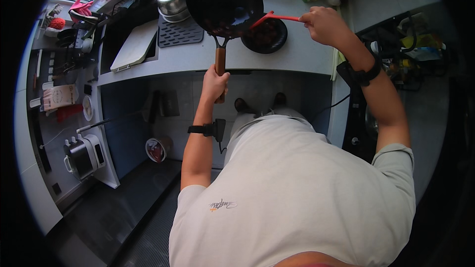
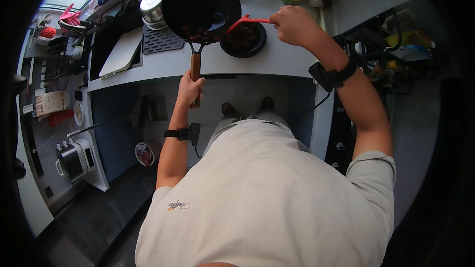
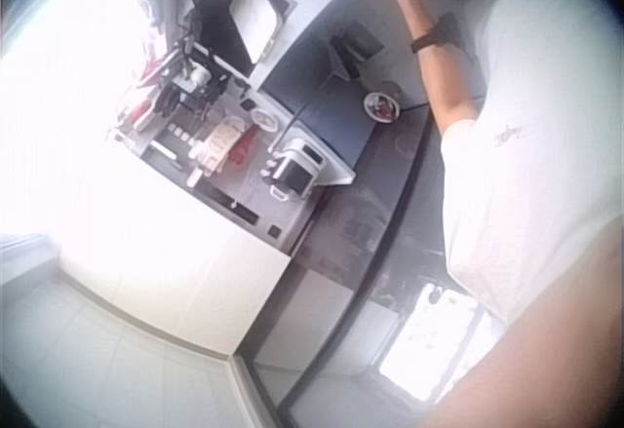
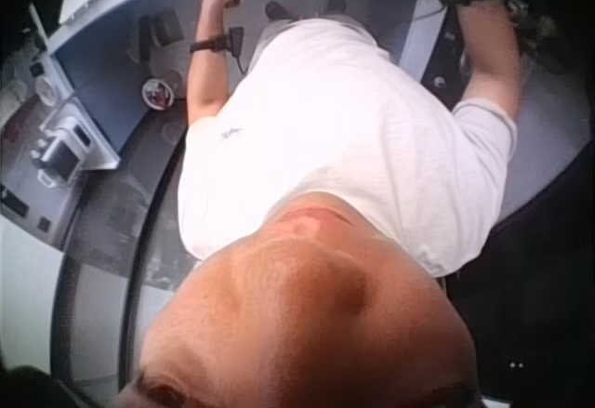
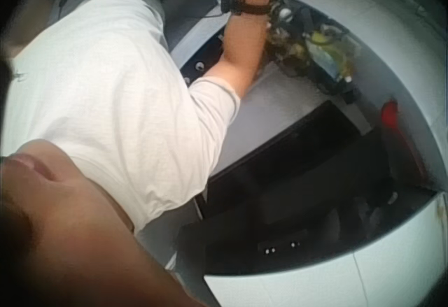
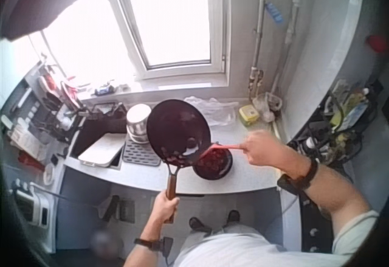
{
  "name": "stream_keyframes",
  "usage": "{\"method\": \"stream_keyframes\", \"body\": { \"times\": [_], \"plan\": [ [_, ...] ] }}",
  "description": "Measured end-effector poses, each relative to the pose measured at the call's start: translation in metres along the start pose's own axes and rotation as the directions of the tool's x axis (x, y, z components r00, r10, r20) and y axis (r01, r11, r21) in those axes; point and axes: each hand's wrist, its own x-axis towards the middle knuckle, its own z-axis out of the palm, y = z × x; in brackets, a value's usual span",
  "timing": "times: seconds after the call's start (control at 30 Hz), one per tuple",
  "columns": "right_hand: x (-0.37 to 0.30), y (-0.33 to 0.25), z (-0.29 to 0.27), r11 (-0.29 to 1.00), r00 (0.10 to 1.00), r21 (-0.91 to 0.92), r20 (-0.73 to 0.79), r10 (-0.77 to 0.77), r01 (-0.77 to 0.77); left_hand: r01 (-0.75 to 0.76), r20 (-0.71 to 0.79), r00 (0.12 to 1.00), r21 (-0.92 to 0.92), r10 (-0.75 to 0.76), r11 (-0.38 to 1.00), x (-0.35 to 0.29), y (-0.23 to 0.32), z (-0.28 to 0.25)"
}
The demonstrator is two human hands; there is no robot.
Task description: The person stirs sliced meat in a frying pan on an induction cooktop using a red spatula. They then transfer the cooked meat into a black bowl and season it with a grinder.
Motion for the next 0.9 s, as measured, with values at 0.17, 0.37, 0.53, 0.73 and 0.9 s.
{"method": "stream_keyframes", "body": {
  "times": [0.17,0.37,0.53,0.73,0.9],
  "plan": [
    [-0.022,0.013,0.0,0.997,0.998,0.044,-0.017,0.062,-0.061,0.019,-0.001,1.0,0.02,-0.019,1.0,0.0,-0.002,-0.001],
    [-0.022,0.026,-0.002,0.939,0.991,0.325,-0.021,0.129,-0.115,0.015,-0.003,1.0,-0.013,-0.015,1.0,-0.001,-0.005,-0.002],
    [0.023,0.0,0.022,0.824,0.986,0.56,-0.068,0.153,-0.089,0.015,-0.003,1.0,-0.034,-0.015,0.999,-0.003,-0.004,-0.002],
    [0.08,-0.038,0.052,0.834,0.998,0.552,-0.041,0.051,-0.02,0.013,0.008,1.0,-0.076,-0.012,0.997,-0.007,0.0,-0.004],
    [0.092,-0.033,0.049,0.806,0.998,0.59,0.011,-0.062,0.043,0.016,0.009,1.0,-0.08,-0.016,0.997,-0.007,0.0,-0.006]
  ]
}}
